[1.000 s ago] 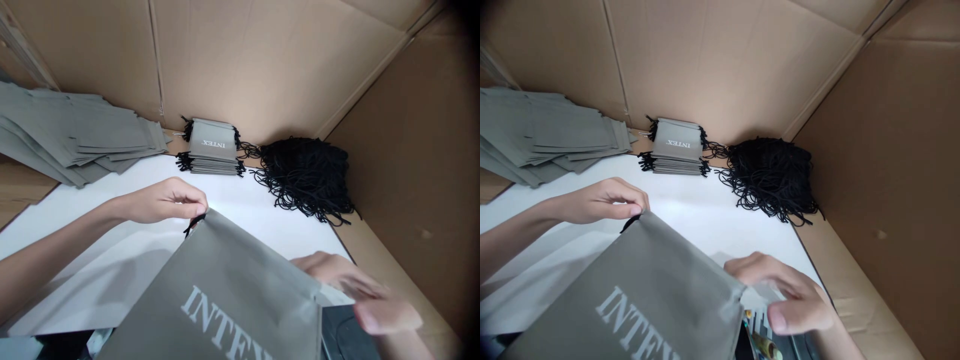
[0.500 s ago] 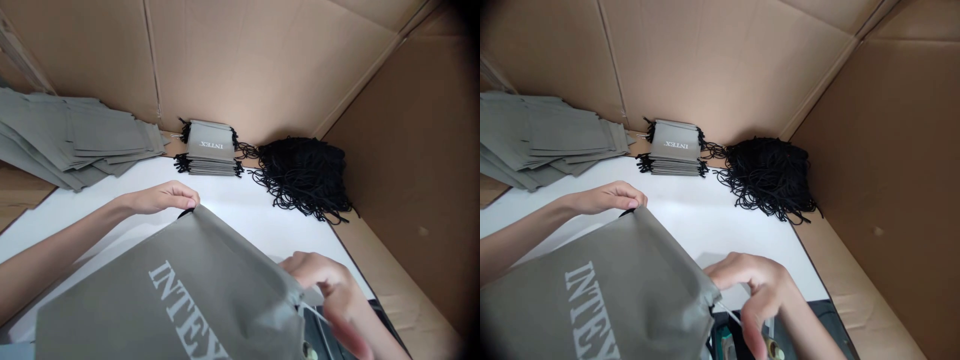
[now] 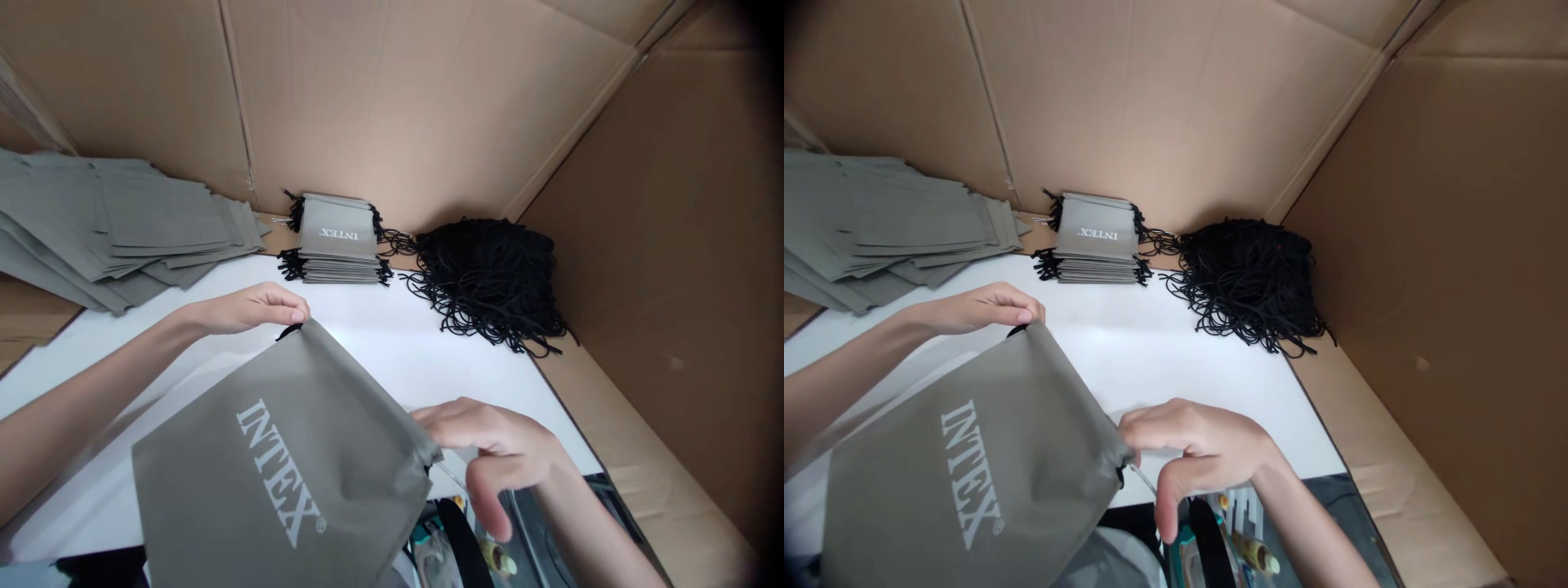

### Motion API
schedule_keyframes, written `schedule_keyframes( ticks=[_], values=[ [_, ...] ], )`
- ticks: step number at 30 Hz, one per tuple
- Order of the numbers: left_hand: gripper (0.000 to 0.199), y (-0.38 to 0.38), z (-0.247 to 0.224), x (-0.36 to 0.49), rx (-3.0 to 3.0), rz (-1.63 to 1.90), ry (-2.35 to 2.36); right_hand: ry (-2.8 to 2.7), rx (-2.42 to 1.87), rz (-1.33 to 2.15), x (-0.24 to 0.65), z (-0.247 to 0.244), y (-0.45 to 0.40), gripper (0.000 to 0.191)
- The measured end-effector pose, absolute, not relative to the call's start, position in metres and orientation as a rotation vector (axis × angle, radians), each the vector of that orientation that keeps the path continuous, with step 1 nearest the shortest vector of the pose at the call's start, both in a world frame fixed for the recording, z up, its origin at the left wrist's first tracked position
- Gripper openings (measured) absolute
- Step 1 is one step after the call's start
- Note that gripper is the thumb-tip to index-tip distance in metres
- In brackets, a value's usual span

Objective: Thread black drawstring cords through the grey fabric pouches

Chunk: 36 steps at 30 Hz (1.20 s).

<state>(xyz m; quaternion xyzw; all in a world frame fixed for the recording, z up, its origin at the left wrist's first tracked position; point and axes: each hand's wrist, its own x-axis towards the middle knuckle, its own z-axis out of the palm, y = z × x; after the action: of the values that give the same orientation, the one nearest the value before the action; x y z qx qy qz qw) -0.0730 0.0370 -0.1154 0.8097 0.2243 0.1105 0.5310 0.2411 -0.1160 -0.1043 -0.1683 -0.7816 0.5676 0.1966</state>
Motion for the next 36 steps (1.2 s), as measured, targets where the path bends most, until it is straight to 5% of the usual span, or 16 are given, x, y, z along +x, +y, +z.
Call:
schedule_keyframes(
  ticks=[6,16,22,27,36],
  values=[
    [0.041,0.044,-0.116,-0.079,2.012,0.316,0.612,-2.251,-0.453,1.427,0.234,-0.096,-0.118,0.048],
    [0.037,0.032,-0.122,-0.060,2.062,0.217,0.704,-2.091,-0.805,1.320,0.212,-0.076,-0.124,0.056],
    [0.034,-0.024,-0.091,-0.040,2.248,1.070,0.861,-1.684,-0.947,1.202,0.193,-0.071,-0.115,0.067],
    [0.022,-0.067,-0.063,-0.030,2.648,1.249,0.437,-1.631,-0.903,1.386,0.190,-0.070,-0.108,0.090],
    [0.017,-0.089,-0.056,-0.031,2.793,1.323,0.659,-1.630,-1.050,1.306,0.172,-0.049,-0.124,0.040]
  ],
)
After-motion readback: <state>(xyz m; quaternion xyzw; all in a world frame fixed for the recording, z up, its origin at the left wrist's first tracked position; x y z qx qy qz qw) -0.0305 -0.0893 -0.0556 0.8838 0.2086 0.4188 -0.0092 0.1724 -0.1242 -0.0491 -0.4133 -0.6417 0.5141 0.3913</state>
